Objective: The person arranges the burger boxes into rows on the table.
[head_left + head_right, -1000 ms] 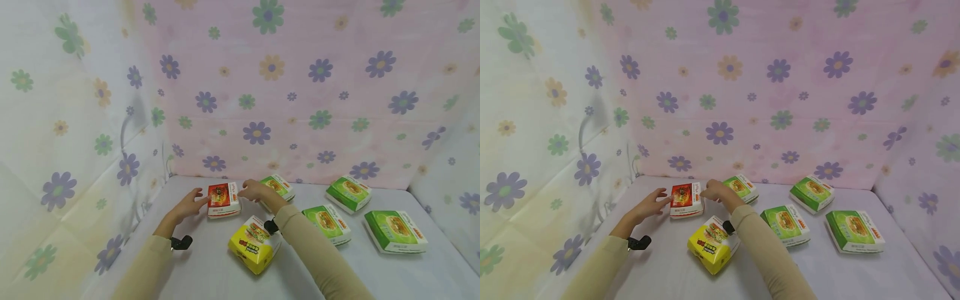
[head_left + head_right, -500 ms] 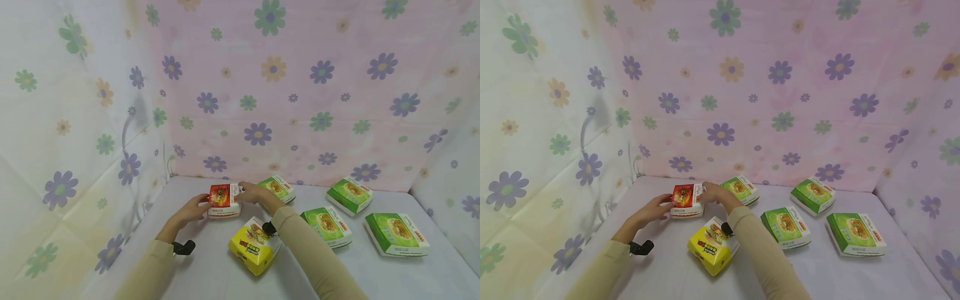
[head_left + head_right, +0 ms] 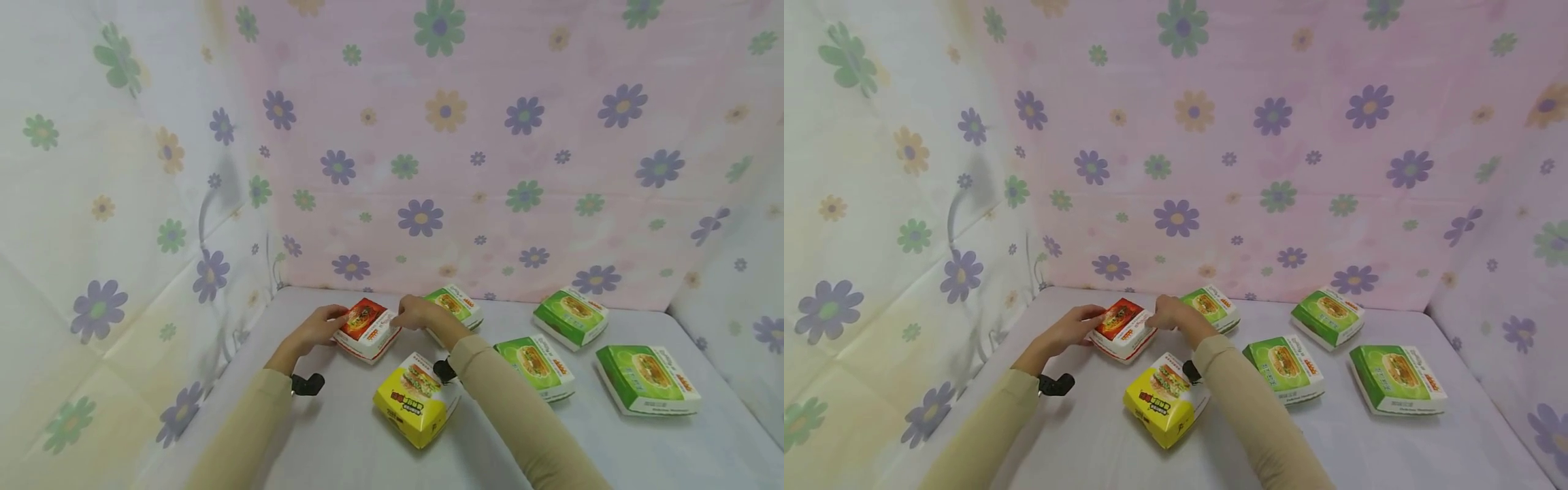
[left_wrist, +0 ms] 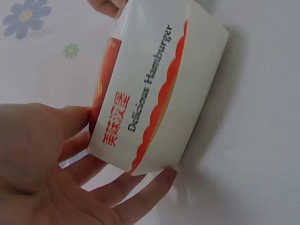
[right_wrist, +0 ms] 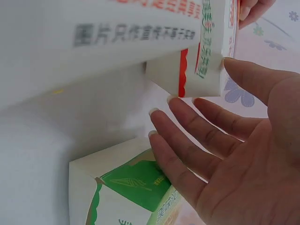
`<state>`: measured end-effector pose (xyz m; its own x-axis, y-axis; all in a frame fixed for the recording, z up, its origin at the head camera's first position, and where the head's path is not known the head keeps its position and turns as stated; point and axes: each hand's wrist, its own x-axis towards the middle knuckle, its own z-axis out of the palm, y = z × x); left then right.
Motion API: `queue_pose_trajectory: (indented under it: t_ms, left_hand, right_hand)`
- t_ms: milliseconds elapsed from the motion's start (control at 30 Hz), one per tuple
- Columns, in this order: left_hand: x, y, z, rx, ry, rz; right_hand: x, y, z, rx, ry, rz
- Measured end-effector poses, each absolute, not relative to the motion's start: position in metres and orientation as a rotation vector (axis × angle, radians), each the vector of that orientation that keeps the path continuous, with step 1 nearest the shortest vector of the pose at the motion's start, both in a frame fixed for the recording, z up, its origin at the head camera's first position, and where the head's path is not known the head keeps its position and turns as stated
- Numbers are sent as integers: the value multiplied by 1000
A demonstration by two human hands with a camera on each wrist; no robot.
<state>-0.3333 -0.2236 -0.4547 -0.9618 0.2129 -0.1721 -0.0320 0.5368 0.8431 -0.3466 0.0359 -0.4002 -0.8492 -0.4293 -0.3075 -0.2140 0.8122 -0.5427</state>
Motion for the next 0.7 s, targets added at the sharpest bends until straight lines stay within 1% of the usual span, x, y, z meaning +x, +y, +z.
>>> queue_pose_trajectory:
  t_ms: [167,333,467,700]
  left_hand:
    - [-340,-221,-452,131,2562,1354]
    - [-338,-221,-452,129,2592,1330]
    - [-329,-223,-452,72,2629,1328]
    - [-303,-218,-454,-121,2560,1401]
  right_hand:
    - [-343,37,-401,-462,2519,-735]
    - [-341,40,-400,-481,2523,-725]
    - [-341,42,-395,-518,2555,-699]
    - [-344,43,-389,-530,2560,-680]
